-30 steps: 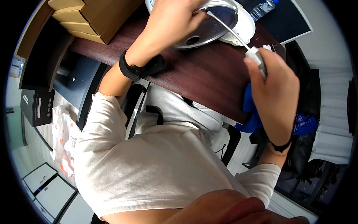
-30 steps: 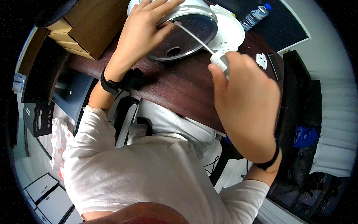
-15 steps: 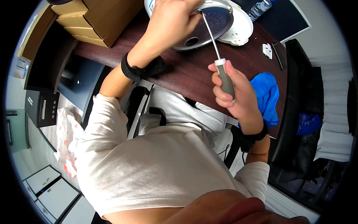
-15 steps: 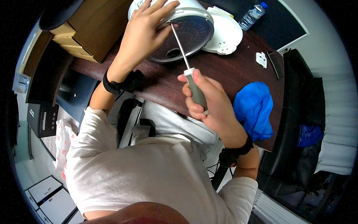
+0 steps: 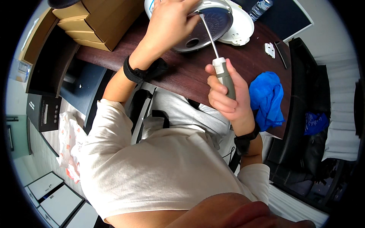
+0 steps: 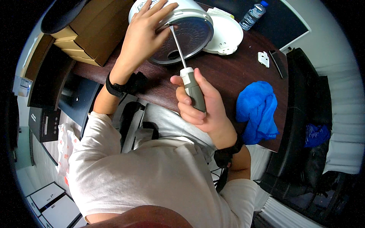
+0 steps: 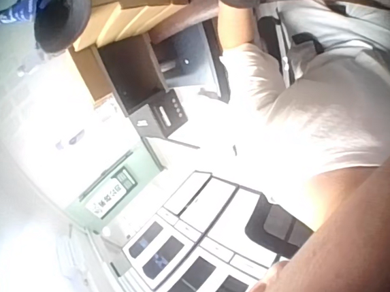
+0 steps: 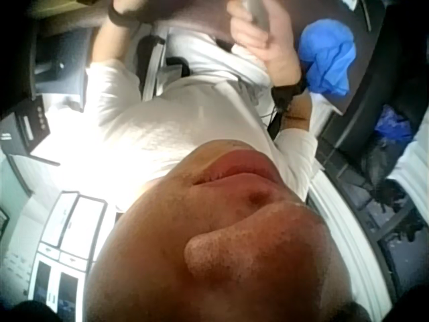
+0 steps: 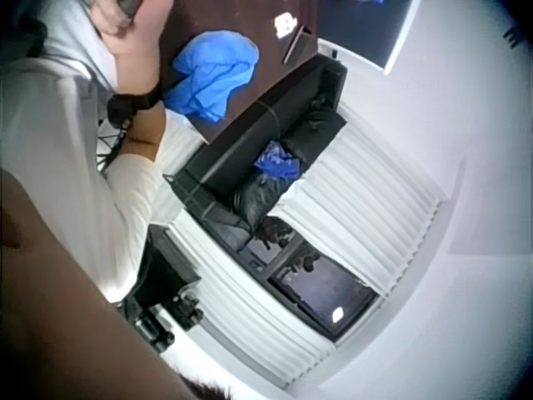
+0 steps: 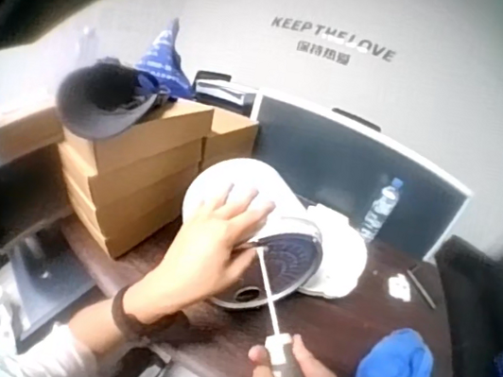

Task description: The person uses a screwdriver to remove screws from a white plastic appliance part and a metal mesh component on a table. They place the removed screws into a small white dish and continue unscrewing additional fasteners from the appliance housing.

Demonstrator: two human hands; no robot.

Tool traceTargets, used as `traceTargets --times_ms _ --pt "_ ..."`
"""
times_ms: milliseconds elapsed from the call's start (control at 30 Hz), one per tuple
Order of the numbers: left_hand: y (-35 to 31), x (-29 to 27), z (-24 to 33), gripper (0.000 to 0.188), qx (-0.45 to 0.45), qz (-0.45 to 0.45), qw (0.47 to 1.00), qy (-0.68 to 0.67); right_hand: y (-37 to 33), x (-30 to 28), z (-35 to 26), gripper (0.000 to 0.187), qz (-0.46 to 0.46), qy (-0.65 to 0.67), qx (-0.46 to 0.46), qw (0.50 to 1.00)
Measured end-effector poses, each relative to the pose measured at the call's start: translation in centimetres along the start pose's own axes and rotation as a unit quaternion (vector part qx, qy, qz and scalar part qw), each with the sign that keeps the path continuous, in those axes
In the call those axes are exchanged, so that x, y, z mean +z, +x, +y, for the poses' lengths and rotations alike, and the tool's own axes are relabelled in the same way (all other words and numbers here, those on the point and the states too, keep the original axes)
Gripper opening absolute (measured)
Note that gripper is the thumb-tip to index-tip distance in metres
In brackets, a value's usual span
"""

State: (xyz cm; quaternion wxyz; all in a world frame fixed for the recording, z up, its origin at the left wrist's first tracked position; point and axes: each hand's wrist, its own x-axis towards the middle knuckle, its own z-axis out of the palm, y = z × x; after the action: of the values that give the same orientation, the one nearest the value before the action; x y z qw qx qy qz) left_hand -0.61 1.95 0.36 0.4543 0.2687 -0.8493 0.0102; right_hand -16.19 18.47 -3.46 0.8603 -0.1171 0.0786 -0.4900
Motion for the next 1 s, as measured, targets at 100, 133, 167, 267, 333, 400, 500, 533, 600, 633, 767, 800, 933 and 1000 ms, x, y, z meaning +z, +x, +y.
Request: traceTargets --times_ms 100,133,167,267,333,400,500,533,600,633,767,800,933,1000 --pt "-0.1 0.0 -0.1 0.056 -0.006 -0.004 1.0 -0.003 -0.8 0.0 0.0 0.053 0.111 -0.239 -0.052 0.963" --pt "-0.1 0.1 -0.1 0.056 -0.009 -0.003 1.0 -0.004 -1.0 0.3 0.0 0.051 0.159 -0.356 -0.075 0.918" --pt "-0.1 0.2 -0.1 0.056 -0.012 -0.003 1.0 -0.004 -1.3 0.8 -0.1 0.049 0.203 -0.465 -0.096 0.856" --pt "-0.2 0.2 0.0 0.055 -0.02 -0.005 1.0 -0.014 -1.8 1.9 -0.3 0.033 0.291 -0.69 -0.171 0.64" --pt "-0.2 0.0 0.0 0.055 -0.018 -0.004 1.0 -0.006 -1.7 1.5 -0.9 0.026 0.3 -0.804 -0.23 0.46" --pt "-0.2 0.1 0.0 0.055 -0.018 -0.003 1.0 -0.005 -1.2 1.6 -1.5 0.02 0.286 -0.839 -0.28 0.368" --pt "-0.2 0.1 -0.1 0.055 -0.018 -0.004 1.0 -0.005 -1.0 2.2 -1.9 0.019 0.294 -0.845 -0.277 0.349" --pt "-0.2 0.1 -0.1 0.055 -0.016 -0.004 1.0 -0.001 -0.9 2.3 -2.0 0.019 0.291 -0.846 -0.277 0.351" --pt "-0.3 0.1 -0.1 0.055 -0.015 -0.006 1.0 0.002 -0.7 2.3 -2.0 0.019 0.285 -0.846 -0.277 0.356" --pt "-0.3 0.1 -0.1 0.055 -0.014 -0.005 1.0 0.001 -0.6 2.2 -2.0 0.019 0.282 -0.846 -0.284 0.351" --pt "-0.4 0.0 0.0 0.055 -0.017 -0.004 1.0 -0.007 -0.3 2.2 -1.9 0.02 0.289 -0.848 -0.293 0.333" --pt "-0.4 0.0 -0.1 0.055 -0.016 -0.006 1.0 -0.006 -0.4 2.3 -1.9 0.02 0.294 -0.849 -0.291 0.329" --pt "-0.7 0.1 -0.4 0.054 -0.005 0.004 1.0 -0.001 -0.5 2.2 -2.1 0.021 0.285 -0.843 -0.288 0.352" --pt "-0.8 -0.1 -0.5 0.051 0.0 0.028 0.999 -0.029 -0.8 2.5 -2.3 0.021 0.293 -0.823 -0.263 0.41"
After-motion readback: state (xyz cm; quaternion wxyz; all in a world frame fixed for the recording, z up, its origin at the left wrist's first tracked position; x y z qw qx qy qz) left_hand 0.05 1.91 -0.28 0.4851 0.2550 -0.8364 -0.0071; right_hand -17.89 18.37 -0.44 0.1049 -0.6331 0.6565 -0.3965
